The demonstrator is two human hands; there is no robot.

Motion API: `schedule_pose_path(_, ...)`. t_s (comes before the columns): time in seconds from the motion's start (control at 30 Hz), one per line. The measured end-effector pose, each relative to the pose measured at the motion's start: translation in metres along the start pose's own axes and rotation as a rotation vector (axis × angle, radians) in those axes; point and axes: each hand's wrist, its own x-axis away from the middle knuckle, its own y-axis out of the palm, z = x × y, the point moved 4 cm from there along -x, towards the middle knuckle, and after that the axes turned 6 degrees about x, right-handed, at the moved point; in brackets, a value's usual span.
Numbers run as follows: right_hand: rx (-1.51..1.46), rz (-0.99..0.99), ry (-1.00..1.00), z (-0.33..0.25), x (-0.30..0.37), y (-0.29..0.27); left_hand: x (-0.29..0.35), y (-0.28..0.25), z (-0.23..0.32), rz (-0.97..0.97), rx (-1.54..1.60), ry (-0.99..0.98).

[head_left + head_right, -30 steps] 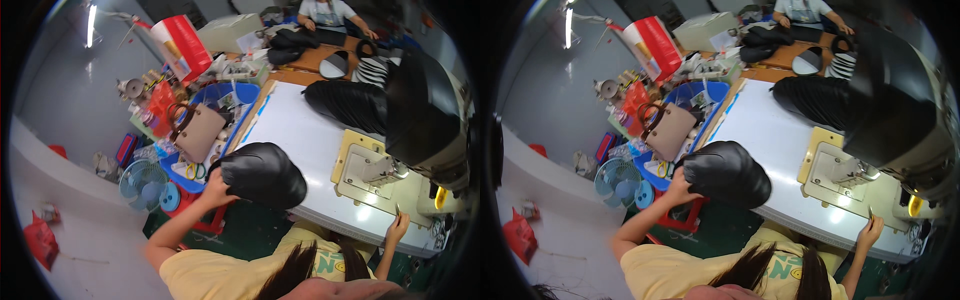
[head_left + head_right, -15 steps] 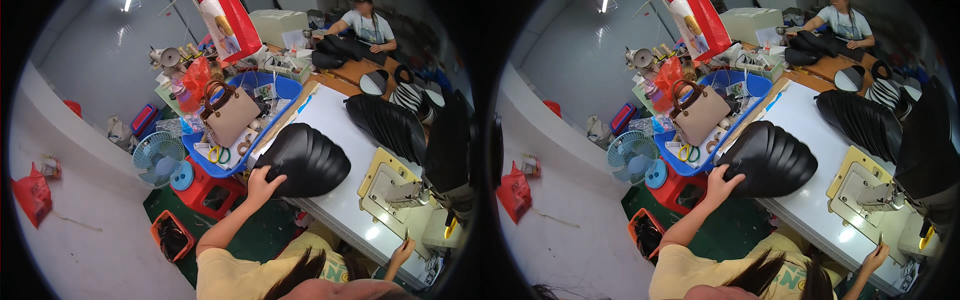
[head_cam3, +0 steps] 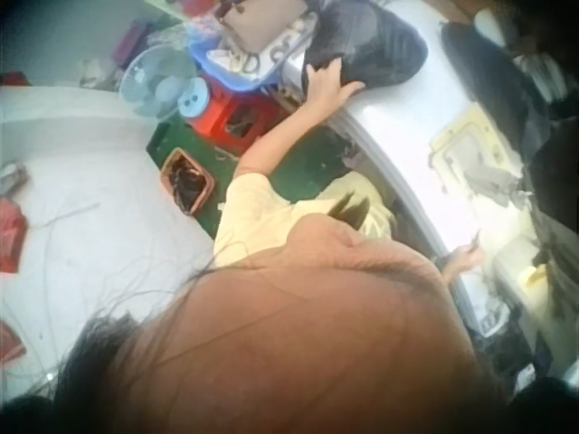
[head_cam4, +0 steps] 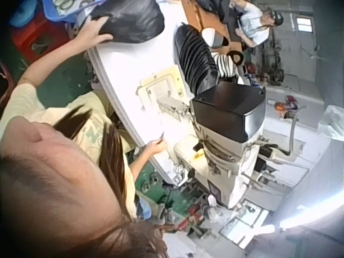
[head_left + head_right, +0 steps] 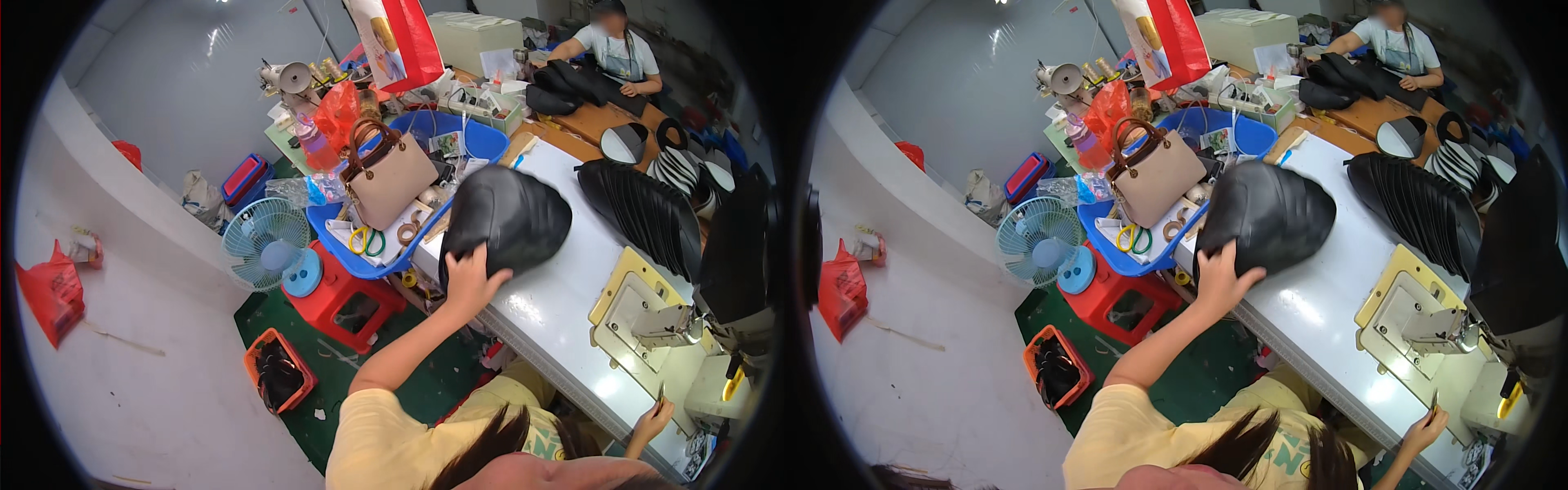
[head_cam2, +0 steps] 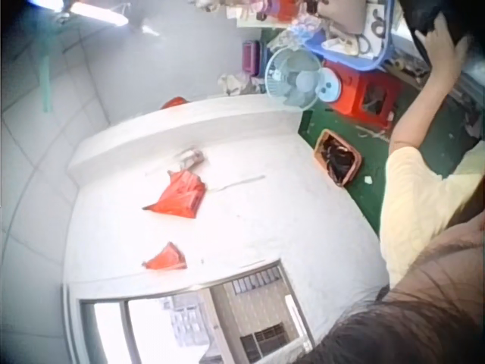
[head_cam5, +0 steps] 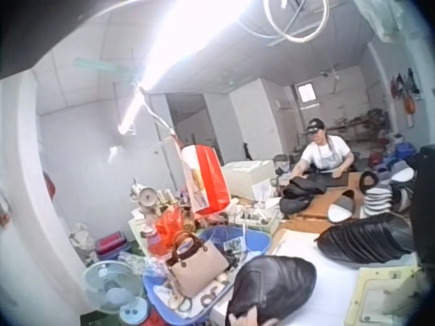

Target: The person operates an industrial sewing machine to stitch black leather pieces, likely shoe uppers or similar components. They repeatedly pick up pieces from a stack, position them under the needle, sew along the edges, and trim excess thread with scissors. Finished pieces are placed aside on the table.

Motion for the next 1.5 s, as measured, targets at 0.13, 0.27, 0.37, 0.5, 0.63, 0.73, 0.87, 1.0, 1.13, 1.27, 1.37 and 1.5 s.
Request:
schedule_pose_path(0.13,0.000,-0.011,-0.005,0.002,0.001,-0.001,-0.065,0.022,-0.005,0.224,-0.126,0.083)
schedule_pose_path(0.27,-0.025,0.020,-0.065,-0.003,-0.003,-0.001,-0.101,0.070,-0.054,-0.035,-0.102,0.040)
schedule_pose_path(0.37,-0.043,0.009,0.005,-0.004,0.000,-0.005,-0.096,0.089,-0.064,0.106,-0.126,0.055)
schedule_pose_path(0.5,-0.036,0.053,0.009,0.001,0.004,-0.005,-0.086,0.082,-0.035,0.271,-0.207,0.038)
schedule_pose_path(0.63,-0.071,0.071,0.003,-0.002,0.001,-0.006,-0.083,0.083,-0.037,0.323,-0.199,0.053)
schedule_pose_path(0.73,-0.068,0.050,0.022,-0.005,-0.001,-0.008,-0.084,0.082,-0.034,0.310,-0.259,0.070)
schedule_pose_path(0.87,-0.060,0.078,0.077,-0.007,-0.002,-0.015,-0.086,0.085,-0.033,0.365,-0.308,0.040)
schedule_pose_path(1.0,-0.236,0.170,0.275,-0.003,0.003,-0.025,-0.079,0.051,-0.022,0.377,-0.391,-0.286)
schedule_pose_path(1.13,-0.363,0.296,0.257,-0.004,-0.005,-0.028,-0.039,-0.008,0.039,0.512,0.115,-0.017)
schedule_pose_path(1.27,-0.689,-0.001,0.277,-0.037,-0.010,0.006,0.004,0.033,0.091,0.027,0.622,-0.303)
schedule_pose_path(1.37,-1.104,-0.276,-0.008,-0.121,-0.026,-0.001,0.040,0.077,0.143,-0.267,1.058,-0.395)
schedule_pose_path(1.5,-1.345,-0.650,0.307,-0.188,-0.047,-0.032,0.066,0.097,0.184,-0.445,1.099,-0.453)
